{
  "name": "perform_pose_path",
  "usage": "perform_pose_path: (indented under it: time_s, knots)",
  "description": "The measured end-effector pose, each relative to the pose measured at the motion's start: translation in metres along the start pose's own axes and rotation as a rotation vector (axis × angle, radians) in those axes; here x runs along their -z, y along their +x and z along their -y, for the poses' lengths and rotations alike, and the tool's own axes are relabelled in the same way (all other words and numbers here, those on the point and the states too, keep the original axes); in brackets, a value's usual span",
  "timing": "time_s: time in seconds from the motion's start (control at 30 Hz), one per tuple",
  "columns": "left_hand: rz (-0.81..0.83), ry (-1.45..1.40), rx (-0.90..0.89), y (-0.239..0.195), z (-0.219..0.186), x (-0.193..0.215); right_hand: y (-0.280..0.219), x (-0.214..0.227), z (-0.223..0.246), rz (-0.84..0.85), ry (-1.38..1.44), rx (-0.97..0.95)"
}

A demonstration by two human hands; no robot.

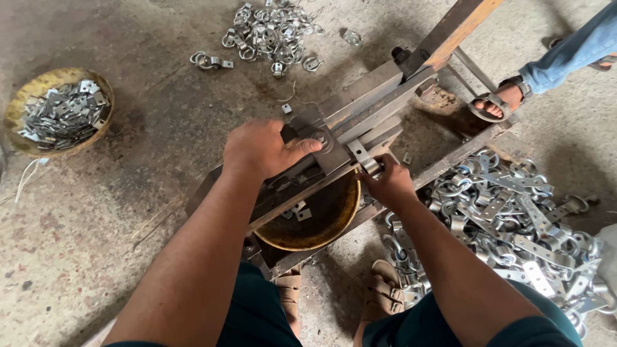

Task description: The person assembles metal components by placing small metal loops into metal brackets and then securing them using a manual metal-bending machine.

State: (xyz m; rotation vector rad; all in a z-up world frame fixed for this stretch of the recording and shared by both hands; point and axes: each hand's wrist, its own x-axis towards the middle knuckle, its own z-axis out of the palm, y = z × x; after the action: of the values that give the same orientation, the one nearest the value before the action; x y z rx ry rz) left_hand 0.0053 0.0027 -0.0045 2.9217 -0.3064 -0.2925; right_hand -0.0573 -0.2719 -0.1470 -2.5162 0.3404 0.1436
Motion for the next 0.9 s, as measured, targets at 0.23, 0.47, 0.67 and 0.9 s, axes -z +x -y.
perform_pose_path:
  time_s: [0.23, 0.47, 0.67, 0.9]
  knots:
    - [-0.038, 0.009, -0.039, 0.001, 0.000, 0.000, 0.006, -0.018, 0.009, 0.043, 0.005, 0.003]
    - [-0.041, -0.031, -0.039, -0.003, -0.002, 0.003, 0.002, -0.031, 0.005, 0.006, 0.072, 0.191]
    - [-0.050, -0.032, -0.040, -0.004, -0.003, 0.003, -0.004, -0.036, 0.007, -0.036, 0.141, 0.277]
    - [-0.037, -0.001, -0.017, -0.005, -0.006, 0.004, -0.006, -0.031, 0.017, 0.065, 0.078, 0.127]
